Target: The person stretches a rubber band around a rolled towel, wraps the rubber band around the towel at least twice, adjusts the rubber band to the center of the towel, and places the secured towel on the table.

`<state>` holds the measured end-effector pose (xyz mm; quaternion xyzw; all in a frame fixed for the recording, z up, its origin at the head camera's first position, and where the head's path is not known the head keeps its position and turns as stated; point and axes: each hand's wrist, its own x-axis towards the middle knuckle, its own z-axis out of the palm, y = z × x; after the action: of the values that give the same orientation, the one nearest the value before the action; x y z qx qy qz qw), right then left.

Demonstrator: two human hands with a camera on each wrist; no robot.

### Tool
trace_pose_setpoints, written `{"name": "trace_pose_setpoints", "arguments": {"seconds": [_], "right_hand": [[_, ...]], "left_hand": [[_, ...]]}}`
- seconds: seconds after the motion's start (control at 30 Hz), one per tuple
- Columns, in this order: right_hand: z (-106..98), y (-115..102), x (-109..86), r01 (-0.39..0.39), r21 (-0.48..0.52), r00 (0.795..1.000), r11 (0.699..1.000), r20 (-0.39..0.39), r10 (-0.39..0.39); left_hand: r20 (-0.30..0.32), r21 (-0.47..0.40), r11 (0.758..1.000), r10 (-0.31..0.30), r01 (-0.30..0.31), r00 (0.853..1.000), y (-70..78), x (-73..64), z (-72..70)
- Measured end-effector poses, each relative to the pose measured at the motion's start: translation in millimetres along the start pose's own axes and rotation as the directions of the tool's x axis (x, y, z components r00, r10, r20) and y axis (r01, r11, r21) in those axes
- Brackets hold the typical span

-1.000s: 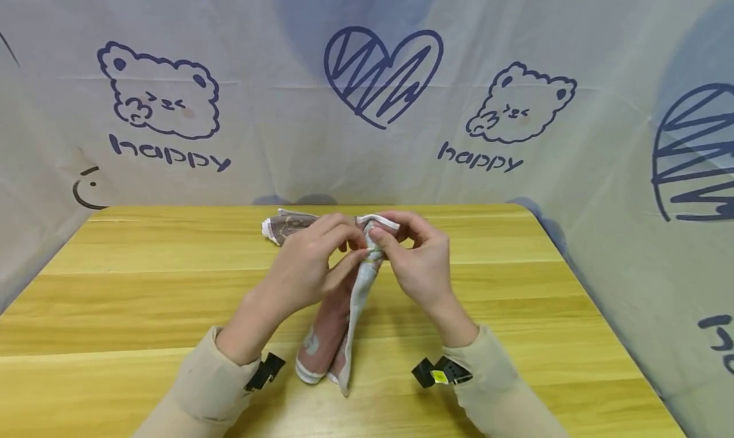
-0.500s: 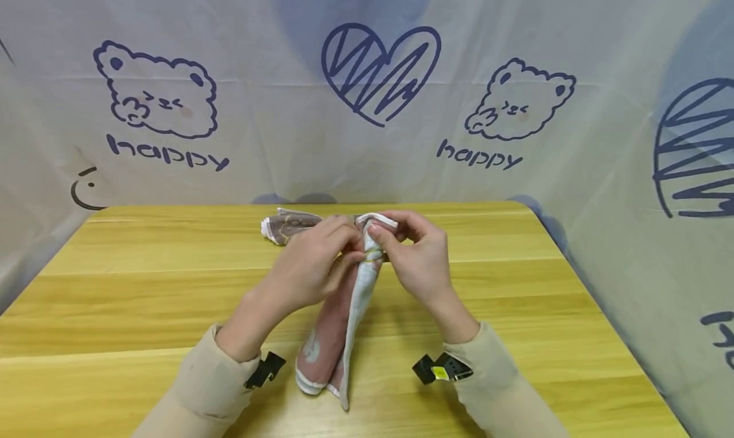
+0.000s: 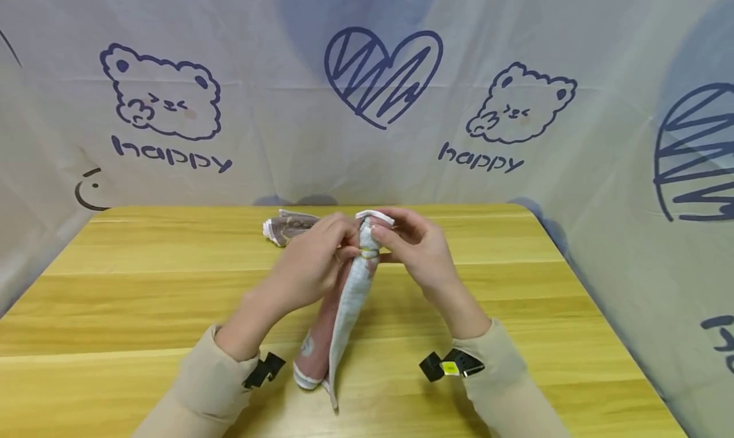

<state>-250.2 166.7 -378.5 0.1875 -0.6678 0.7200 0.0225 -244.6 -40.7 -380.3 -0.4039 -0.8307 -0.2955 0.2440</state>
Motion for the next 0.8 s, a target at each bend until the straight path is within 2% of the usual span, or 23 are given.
{"name": "trace_pose_setpoints", "arguments": {"seconds": [0.1,0.17,0.27,0.37,0.43,0.5,0.63,0.7,0.8], "right_hand": [[-9,1,0.9,0.005,0.004,0.989,1.0,0.145,-0.005],[-14,1,1.5,0.018,-0.009,0.976,1.0,0.216,-0.016],[-18,2,1.7,0.029,-0.011,0.962,1.0,0.273,-0.025],[-18,3,1.6,0.03,-0.007,0.962,1.0,0.272,-0.027],[-16,4,1.4,0.03,-0.003,0.97,1.0,0.24,-0.028],[-15,5,1.5,0.023,0.007,0.983,1.0,0.183,-0.024],[-11,6,2.1,0.001,0.026,0.998,1.0,0.063,-0.002],[-9,7,2.6,-0.016,0.031,1.0,0.999,0.019,0.015],[-5,7,3.4,-0.04,0.048,0.999,0.998,-0.028,0.042]], "left_hand": [[0.009,-0.134,0.991,-0.023,0.024,1.0,-2.7,-1.2,-3.5],[0.016,-0.228,0.973,-0.025,0.028,1.0,-4.6,-1.3,-4.2],[0.027,-0.337,0.941,-0.019,0.027,0.999,-6.0,-0.8,-3.7],[0.037,-0.391,0.92,-0.024,0.037,0.999,-6.6,-1.0,-2.2],[0.037,-0.393,0.918,-0.031,0.043,0.999,-6.6,-1.0,-0.9],[0.02,-0.357,0.933,-0.039,0.044,0.999,-6.6,-1.0,0.2],[-0.08,-0.234,0.972,-0.009,-0.01,0.997,-7.2,-0.9,2.3],[-0.156,-0.17,0.983,0.037,-0.064,0.987,-7.3,-0.2,3.7],[-0.265,-0.089,0.985,0.122,-0.151,0.956,-6.7,2.2,5.1]]}}
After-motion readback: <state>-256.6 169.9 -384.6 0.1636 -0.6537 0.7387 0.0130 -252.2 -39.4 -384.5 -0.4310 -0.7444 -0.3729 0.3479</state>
